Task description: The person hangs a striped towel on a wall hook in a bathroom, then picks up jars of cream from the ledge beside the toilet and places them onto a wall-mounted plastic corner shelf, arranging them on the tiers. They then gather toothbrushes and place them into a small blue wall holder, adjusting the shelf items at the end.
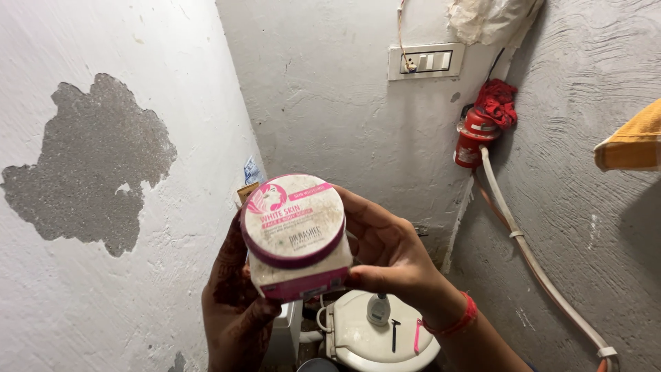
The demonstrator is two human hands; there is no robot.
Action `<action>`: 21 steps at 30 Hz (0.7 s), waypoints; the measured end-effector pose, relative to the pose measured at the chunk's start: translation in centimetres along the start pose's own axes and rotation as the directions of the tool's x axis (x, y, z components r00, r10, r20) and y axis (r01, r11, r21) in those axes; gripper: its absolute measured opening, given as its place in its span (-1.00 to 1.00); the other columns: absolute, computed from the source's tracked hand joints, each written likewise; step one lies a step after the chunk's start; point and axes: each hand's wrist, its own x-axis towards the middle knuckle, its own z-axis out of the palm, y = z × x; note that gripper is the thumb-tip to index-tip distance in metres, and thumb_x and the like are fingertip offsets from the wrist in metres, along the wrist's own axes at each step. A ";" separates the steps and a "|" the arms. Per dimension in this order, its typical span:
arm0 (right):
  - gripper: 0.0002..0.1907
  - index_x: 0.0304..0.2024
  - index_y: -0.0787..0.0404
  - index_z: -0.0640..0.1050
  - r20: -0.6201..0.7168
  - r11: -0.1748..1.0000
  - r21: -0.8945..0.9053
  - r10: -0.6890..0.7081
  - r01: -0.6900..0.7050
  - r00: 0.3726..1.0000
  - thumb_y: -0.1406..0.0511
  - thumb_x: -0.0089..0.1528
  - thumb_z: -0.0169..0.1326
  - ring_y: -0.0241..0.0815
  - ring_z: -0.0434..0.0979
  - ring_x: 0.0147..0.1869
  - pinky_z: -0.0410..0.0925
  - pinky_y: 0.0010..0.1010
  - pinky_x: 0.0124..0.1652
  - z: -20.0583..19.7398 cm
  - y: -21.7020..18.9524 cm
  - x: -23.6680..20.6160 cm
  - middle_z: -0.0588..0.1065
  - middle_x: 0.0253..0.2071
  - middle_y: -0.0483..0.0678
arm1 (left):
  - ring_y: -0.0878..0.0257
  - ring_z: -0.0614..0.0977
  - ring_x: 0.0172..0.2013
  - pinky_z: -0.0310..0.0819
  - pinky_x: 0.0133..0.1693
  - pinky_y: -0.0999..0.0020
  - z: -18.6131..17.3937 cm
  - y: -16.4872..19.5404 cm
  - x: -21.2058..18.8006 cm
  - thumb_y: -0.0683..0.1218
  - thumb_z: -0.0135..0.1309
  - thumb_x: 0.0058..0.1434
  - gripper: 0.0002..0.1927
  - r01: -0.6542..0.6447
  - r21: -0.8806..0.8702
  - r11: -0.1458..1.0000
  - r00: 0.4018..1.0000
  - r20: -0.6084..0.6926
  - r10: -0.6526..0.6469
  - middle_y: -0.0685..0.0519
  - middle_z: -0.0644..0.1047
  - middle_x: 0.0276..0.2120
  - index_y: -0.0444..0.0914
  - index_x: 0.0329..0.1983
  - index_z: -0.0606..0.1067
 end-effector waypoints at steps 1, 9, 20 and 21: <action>0.02 0.52 0.47 0.07 0.003 1.000 -0.019 -0.004 0.004 1.000 0.36 0.17 0.37 0.02 0.14 0.64 0.07 -0.08 0.57 0.2 -0.4 -0.1 0.16 0.55 0.22 | -0.02 0.35 0.41 0.33 0.33 -0.01 0.2 0.2 0.0 -0.03 0.42 0.06 0.13 0.019 0.011 1.000 1.000 -0.009 -0.019 -0.21 0.23 0.48 -0.39 0.58 0.03; 0.00 0.52 0.47 0.07 0.007 0.972 -0.227 -0.052 0.052 0.999 0.39 0.18 0.34 0.01 0.12 0.69 0.03 -0.08 0.55 1.3 -2.3 -0.6 0.14 0.59 0.21 | -0.08 0.46 0.25 0.38 0.21 -0.04 -2.1 -2.6 -1.0 -0.04 0.37 0.06 0.05 0.193 -0.131 0.972 0.976 -0.074 -0.204 -0.22 0.37 0.28 -0.33 0.54 0.06; -0.05 0.50 0.38 0.18 -0.050 0.697 -0.713 -0.158 0.075 0.986 0.36 0.16 0.37 -0.02 0.31 0.58 0.22 -0.15 0.44 3.8 -2.8 -0.8 0.31 0.48 0.17 | -0.03 0.68 -0.10 0.68 -0.31 0.22 -4.8 -7.1 -1.0 0.19 0.08 0.29 -0.22 0.220 -0.241 0.945 0.962 -0.109 -0.251 -0.29 0.53 0.05 -0.39 0.38 0.19; -0.06 0.50 0.39 0.19 -0.074 0.693 -0.718 -0.166 0.063 0.983 0.35 0.17 0.37 -0.02 0.34 0.55 0.24 -0.16 0.43 3.9 -2.6 -0.8 0.33 0.46 0.17 | -0.04 0.70 -0.12 0.70 -0.36 0.22 -4.4 -6.6 -0.7 0.23 0.03 0.28 -0.22 0.231 -0.224 0.947 0.961 -0.099 -0.258 -0.27 0.54 0.05 -0.36 0.36 0.20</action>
